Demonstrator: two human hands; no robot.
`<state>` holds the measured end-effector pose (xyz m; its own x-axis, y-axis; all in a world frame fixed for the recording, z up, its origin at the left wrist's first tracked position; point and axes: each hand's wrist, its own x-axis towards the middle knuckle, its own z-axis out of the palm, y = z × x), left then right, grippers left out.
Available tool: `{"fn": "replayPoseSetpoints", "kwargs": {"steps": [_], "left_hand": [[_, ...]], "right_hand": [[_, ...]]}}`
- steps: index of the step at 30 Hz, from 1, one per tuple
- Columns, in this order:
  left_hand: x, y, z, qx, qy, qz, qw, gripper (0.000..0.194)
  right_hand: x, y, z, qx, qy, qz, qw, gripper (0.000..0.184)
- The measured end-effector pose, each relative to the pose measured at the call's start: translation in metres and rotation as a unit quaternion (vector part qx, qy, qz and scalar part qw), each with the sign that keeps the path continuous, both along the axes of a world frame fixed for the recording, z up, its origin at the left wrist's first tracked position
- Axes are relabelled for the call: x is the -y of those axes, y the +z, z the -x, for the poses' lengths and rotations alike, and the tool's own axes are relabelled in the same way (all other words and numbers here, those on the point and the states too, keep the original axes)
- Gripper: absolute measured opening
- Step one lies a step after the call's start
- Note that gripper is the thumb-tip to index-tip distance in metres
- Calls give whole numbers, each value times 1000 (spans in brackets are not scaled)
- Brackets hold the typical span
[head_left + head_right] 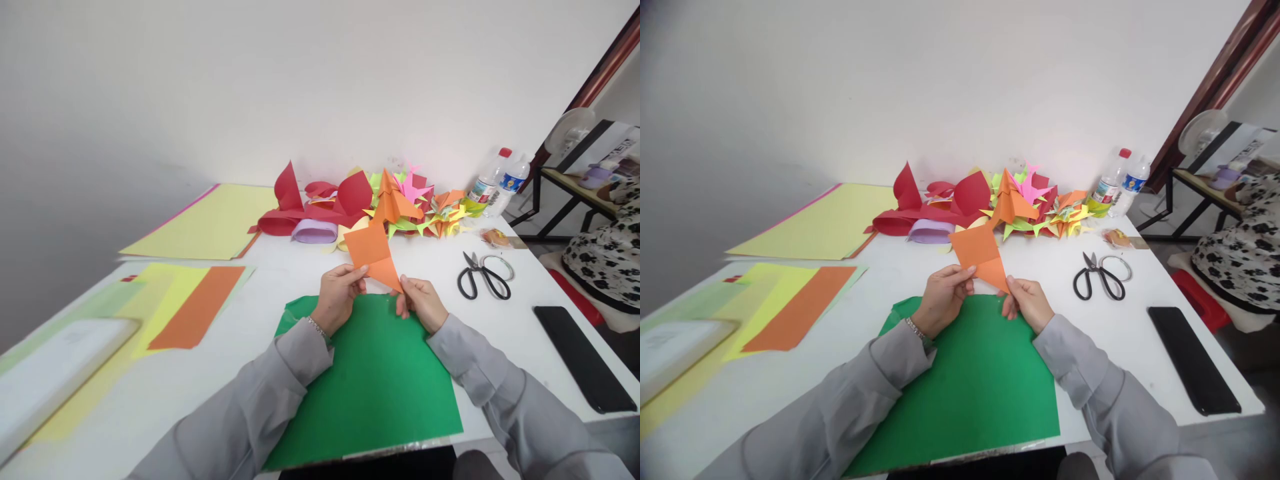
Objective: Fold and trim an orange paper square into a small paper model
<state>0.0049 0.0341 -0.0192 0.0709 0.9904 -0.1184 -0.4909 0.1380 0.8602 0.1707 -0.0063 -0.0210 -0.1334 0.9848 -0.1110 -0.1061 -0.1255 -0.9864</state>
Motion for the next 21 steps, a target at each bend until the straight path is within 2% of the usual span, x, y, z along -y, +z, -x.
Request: {"fn": "replayPoseSetpoints", "kwargs": {"steps": [9, 14, 17, 21], "left_hand": [[-1, 2, 1, -12, 12, -3, 1000, 26], [4, 5, -2, -67, -22, -42, 997, 28], [7, 7, -3, -87, -30, -48, 995, 29], [11, 9, -3, -114, -88, -71, 987, 26]], "right_hand": [[3, 0, 0, 48, 29, -34, 998, 43], [1, 1, 0, 8, 16, -49, 999, 36], [1, 1, -1, 19, 3, -70, 997, 34], [2, 3, 0, 41, -29, -93, 994, 32]]}}
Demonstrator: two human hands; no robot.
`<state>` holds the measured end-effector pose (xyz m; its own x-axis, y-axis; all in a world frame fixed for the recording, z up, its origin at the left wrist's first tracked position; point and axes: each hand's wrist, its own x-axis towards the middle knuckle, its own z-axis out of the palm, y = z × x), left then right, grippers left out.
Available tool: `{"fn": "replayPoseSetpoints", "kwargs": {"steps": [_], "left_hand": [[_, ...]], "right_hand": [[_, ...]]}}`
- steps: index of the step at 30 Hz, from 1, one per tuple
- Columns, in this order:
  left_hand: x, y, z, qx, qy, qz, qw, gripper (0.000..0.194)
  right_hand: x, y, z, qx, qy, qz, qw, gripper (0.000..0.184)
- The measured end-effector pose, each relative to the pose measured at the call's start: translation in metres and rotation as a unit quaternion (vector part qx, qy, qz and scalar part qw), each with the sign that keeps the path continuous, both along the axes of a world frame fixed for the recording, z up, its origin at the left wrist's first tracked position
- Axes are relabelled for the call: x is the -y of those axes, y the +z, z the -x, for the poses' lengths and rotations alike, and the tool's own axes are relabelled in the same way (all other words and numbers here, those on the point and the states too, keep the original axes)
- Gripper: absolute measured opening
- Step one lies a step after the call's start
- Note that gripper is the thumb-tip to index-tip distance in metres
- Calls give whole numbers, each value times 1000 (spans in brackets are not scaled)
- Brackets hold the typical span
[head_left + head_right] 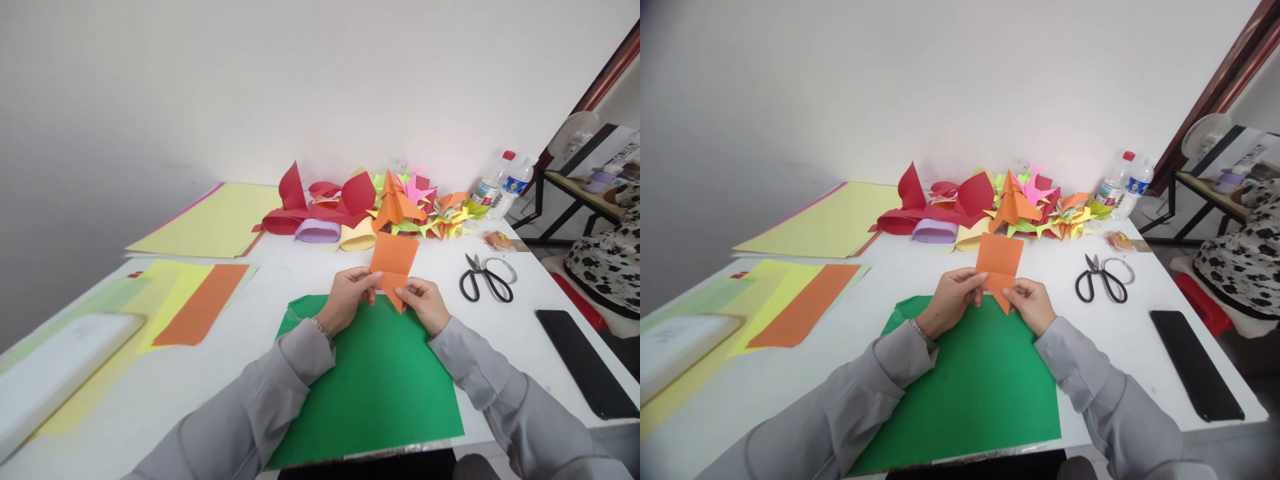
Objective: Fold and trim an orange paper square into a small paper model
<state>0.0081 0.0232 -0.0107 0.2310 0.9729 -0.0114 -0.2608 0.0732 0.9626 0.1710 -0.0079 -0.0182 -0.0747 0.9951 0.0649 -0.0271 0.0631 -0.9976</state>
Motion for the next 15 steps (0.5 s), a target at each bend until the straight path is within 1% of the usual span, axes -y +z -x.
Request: {"fn": "replayPoseSetpoints", "kwargs": {"steps": [3, 6, 9, 12, 15], "left_hand": [[3, -1, 0, -60, -54, -47, 996, 25], [6, -3, -1, -87, -72, -56, 992, 25], [6, -3, -2, -66, -67, -46, 995, 25], [5, -3, -4, -25, -39, -25, 999, 24], [4, -2, -4, -4, -24, -7, 1000, 25]], "right_hand": [[0, 1, 1, -13, -2, -8, 1000, 33], [0, 0, 1, -39, 17, -15, 999, 33], [-1, -2, -2, -5, 27, 12, 1000, 34], [-1, -2, -2, 42, 38, 33, 998, 35], [1, -1, 0, 38, 49, 28, 998, 34]]}}
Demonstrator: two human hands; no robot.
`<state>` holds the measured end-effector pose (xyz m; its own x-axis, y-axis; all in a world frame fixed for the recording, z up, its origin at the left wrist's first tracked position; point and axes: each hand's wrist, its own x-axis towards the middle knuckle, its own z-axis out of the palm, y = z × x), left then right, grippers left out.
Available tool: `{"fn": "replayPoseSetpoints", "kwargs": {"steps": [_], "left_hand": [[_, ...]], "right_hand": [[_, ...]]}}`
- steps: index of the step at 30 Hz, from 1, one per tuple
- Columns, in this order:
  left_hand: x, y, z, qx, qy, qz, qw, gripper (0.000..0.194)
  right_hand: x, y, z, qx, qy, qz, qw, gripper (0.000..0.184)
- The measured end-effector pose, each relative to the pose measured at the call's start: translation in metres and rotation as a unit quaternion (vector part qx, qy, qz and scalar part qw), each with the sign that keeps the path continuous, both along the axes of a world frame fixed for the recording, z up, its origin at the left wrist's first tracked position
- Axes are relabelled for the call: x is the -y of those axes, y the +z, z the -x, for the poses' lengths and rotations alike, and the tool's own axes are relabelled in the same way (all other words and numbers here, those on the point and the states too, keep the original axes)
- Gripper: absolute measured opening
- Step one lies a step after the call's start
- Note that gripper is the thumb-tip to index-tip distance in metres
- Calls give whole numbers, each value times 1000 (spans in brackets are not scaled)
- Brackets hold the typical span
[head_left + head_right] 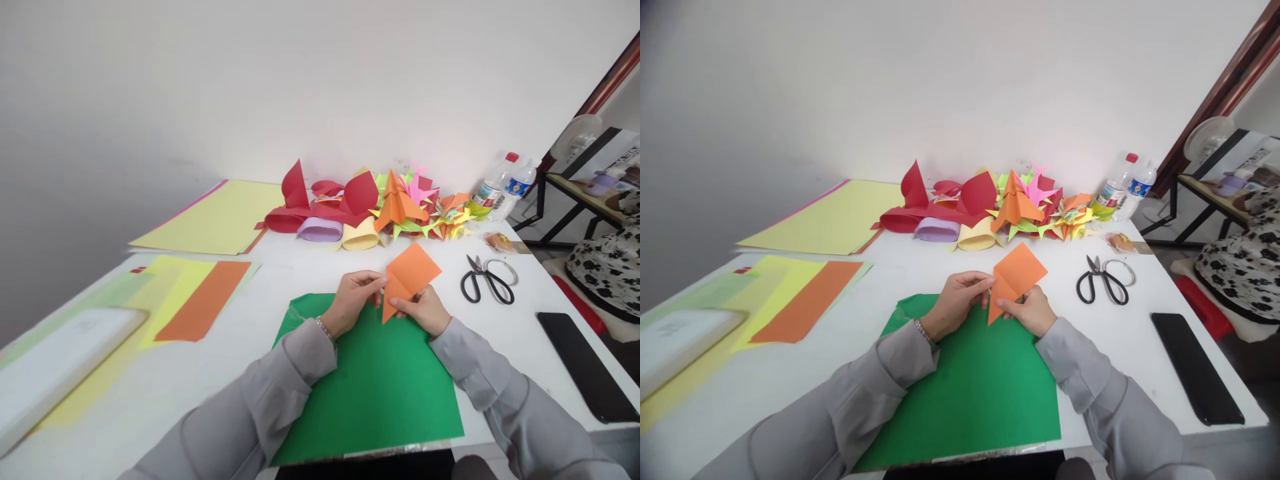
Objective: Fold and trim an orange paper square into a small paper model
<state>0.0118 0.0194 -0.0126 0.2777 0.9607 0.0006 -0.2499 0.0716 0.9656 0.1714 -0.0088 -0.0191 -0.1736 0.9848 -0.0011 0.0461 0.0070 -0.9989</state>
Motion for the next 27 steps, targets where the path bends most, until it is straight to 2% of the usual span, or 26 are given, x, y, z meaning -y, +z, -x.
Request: {"fn": "replayPoseSetpoints", "kwargs": {"steps": [4, 7, 9, 13, 15, 18, 24, 27], "left_hand": [[-1, 2, 2, 17, 3, 21, 1000, 24], [-1, 5, 4, 50, -25, 71, 996, 23], [0, 6, 5, 46, -51, 85, 994, 21], [3, 9, 7, -23, -120, 28, 992, 17], [5, 10, 7, -65, -166, -10, 984, 17], [4, 11, 8, -111, -221, -42, 968, 16], [-1, 8, 11, -143, -211, -99, 962, 15], [-1, 7, 11, -153, -208, -97, 961, 13]], "right_hand": [[3, 3, 0, -39, 36, -5, 999, 26], [1, 3, -5, -45, 81, -9, 996, 24], [-1, 1, -9, -48, 61, -5, 997, 23], [-7, 1, -14, -132, -3, 69, 989, 30], [-8, 5, -14, -147, 11, 109, 983, 33], [-7, 10, -13, -135, 44, 111, 984, 32], [-6, 8, -17, -91, 70, 73, 991, 25], [-7, 5, -21, -68, 79, 67, 992, 27]]}}
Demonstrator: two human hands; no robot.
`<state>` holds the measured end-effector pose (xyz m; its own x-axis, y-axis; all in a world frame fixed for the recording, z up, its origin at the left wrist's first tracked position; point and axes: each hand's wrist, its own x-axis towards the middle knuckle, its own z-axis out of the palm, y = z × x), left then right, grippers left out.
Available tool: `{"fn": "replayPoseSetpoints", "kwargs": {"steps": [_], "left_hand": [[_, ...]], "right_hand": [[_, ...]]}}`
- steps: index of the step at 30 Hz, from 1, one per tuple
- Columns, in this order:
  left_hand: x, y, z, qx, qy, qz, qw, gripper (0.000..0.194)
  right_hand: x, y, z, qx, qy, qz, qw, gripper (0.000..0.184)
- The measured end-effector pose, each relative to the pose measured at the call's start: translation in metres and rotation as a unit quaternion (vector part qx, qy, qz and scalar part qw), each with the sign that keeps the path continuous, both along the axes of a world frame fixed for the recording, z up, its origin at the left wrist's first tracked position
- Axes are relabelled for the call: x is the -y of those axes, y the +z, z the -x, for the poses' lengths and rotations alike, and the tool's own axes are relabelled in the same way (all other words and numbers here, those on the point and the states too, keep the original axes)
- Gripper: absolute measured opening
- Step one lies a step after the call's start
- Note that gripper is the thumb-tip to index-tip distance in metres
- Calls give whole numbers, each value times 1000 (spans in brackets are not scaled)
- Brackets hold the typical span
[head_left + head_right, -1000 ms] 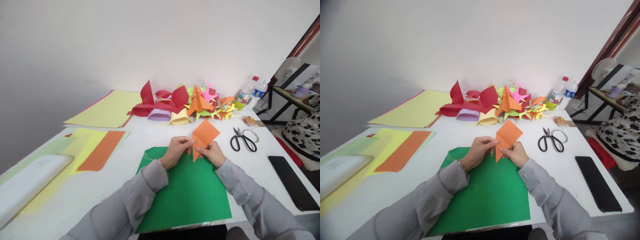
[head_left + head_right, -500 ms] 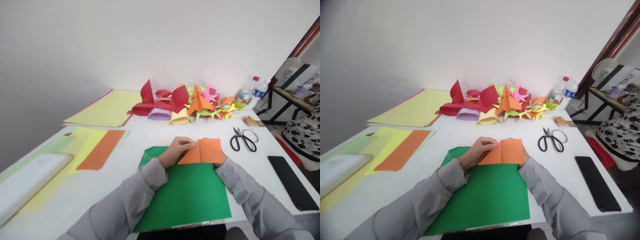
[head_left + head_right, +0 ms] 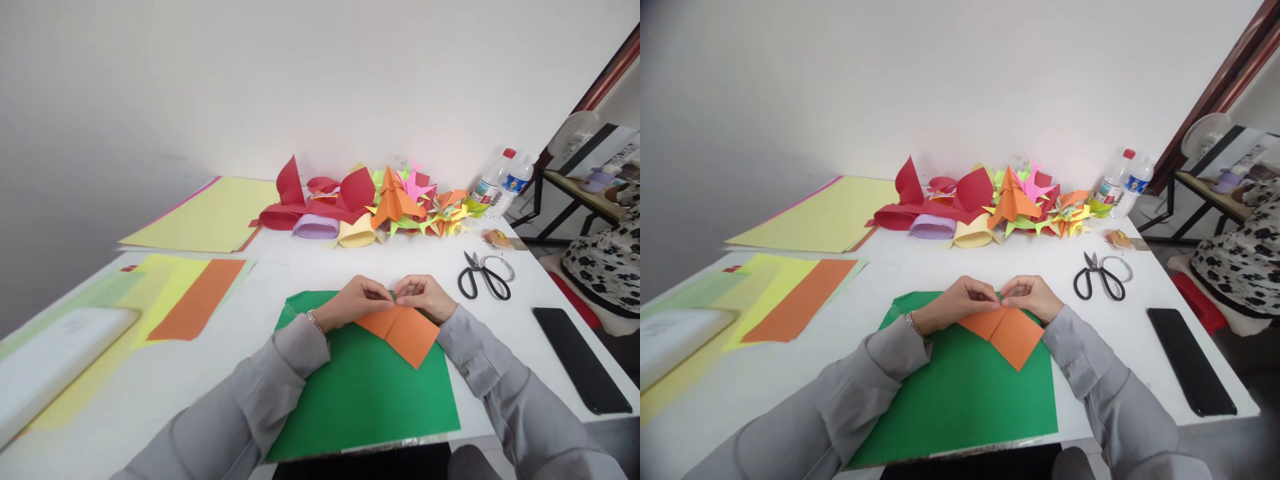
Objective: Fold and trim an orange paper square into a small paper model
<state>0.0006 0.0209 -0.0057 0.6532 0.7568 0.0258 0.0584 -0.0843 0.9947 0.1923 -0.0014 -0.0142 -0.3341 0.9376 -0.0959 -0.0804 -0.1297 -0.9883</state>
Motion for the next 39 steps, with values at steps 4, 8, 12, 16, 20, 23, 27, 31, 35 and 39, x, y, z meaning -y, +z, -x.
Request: {"fn": "replayPoseSetpoints", "kwargs": {"steps": [4, 8, 12, 16, 20, 23, 27, 31, 35, 39], "left_hand": [[1, -1, -1, 5, 25, 9, 1000, 8], [2, -3, -4, 15, 59, 26, 998, 9], [2, -6, -6, 25, 100, 44, 994, 11], [2, -8, -8, 25, 112, 49, 992, 12], [2, -11, -9, 18, 126, 51, 991, 15], [0, -12, -8, 5, 123, 41, 992, 17], [-2, -11, -7, -7, 92, 45, 995, 18], [-2, -7, -6, 2, 52, 67, 996, 19], [-2, -5, -6, 6, 54, 71, 996, 24], [-2, -6, -5, -6, 63, 71, 995, 27]], "right_hand": [[-1, 0, -1, 26, -25, -9, 999, 27], [-1, 2, 0, 55, -66, -20, 996, 27], [-1, 3, 0, 50, -54, -26, 997, 27], [-2, 1, 0, 46, -44, -21, 998, 29], [-1, -1, 1, 64, -44, -19, 997, 29], [-1, -1, 1, 72, -38, -18, 996, 29], [-1, -2, 1, 59, -24, -7, 998, 32], [-2, -3, 0, 38, -8, 0, 999, 35], [-3, -3, 0, 24, -8, 8, 1000, 39], [-4, -2, 0, 23, -19, 10, 1000, 42]]}}
